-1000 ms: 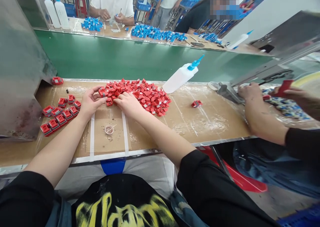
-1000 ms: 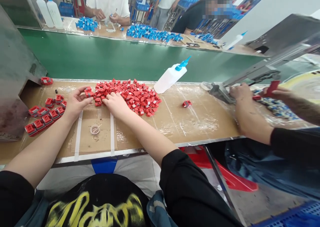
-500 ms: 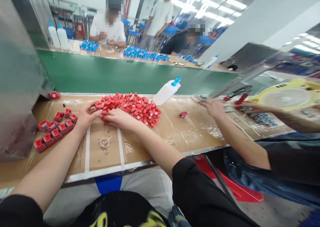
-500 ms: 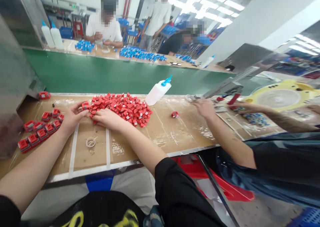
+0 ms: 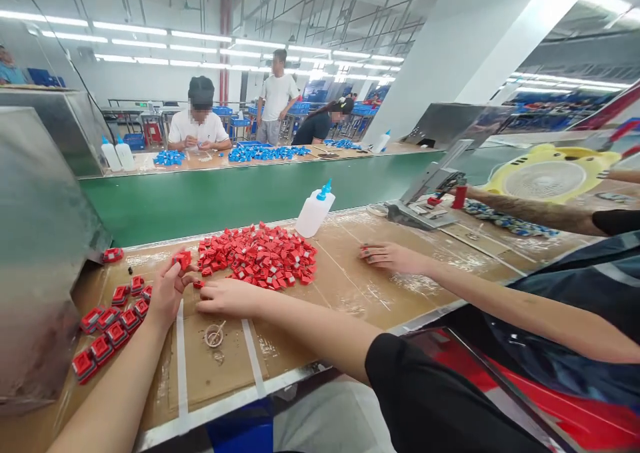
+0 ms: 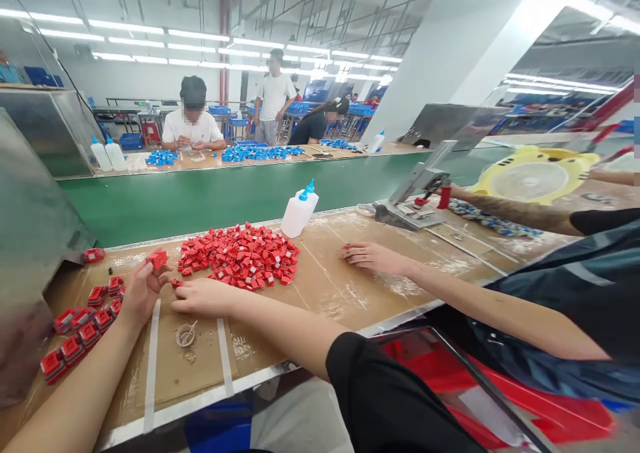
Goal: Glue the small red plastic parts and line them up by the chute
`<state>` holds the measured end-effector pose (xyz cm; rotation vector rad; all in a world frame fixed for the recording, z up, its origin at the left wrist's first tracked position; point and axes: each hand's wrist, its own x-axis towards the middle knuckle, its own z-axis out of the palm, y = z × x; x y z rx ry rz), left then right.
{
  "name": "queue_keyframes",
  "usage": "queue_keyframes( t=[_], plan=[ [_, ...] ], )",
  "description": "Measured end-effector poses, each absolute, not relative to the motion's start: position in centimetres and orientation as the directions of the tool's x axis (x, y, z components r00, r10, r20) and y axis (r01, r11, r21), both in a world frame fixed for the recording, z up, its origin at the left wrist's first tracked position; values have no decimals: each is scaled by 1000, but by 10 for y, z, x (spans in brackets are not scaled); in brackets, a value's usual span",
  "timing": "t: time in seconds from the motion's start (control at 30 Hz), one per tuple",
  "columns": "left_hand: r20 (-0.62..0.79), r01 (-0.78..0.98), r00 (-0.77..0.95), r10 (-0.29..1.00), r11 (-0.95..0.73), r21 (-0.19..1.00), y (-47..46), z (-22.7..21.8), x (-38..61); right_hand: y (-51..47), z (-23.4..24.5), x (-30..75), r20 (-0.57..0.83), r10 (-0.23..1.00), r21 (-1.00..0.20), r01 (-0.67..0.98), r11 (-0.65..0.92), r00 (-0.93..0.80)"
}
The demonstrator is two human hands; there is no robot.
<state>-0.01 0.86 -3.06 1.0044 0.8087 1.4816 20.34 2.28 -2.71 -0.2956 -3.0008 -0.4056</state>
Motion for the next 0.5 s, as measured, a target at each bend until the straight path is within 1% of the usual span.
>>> queue_keyframes(
  t=[0.07, 0.2, 0.3, 0.33, 0.4, 0.43, 0.5],
  plan=[
    [147, -443, -24, 989, -142, 885, 9, -32, 1, 13, -30, 202, 153, 225, 227, 256, 939, -962],
    [145, -519, -37, 989, -143, 843, 8, -36, 6, 4, -48, 197, 263, 334, 160, 382, 910, -905],
    [185, -476, -72, 980, -197, 857, 10, -38, 6, 10, -60, 195, 346, 355, 100, 410, 907, -869],
    [203, -442, -94, 975, -224, 869, 10, -38, 5, 12, -60, 196, 386, 364, 58, 416, 908, -848],
    [241, -351, -131, 962, -273, 896, 10, -39, 4, 14, -56, 202, 505, 412, -92, 428, 899, -758],
    [259, -298, -132, 957, -287, 910, 9, -39, 4, 14, -51, 206, 575, 456, -198, 425, 883, -679],
    [283, -196, -75, 956, -293, 936, 7, -40, 4, 13, -39, 216, 684, 568, -419, 391, 819, -458]
  ],
)
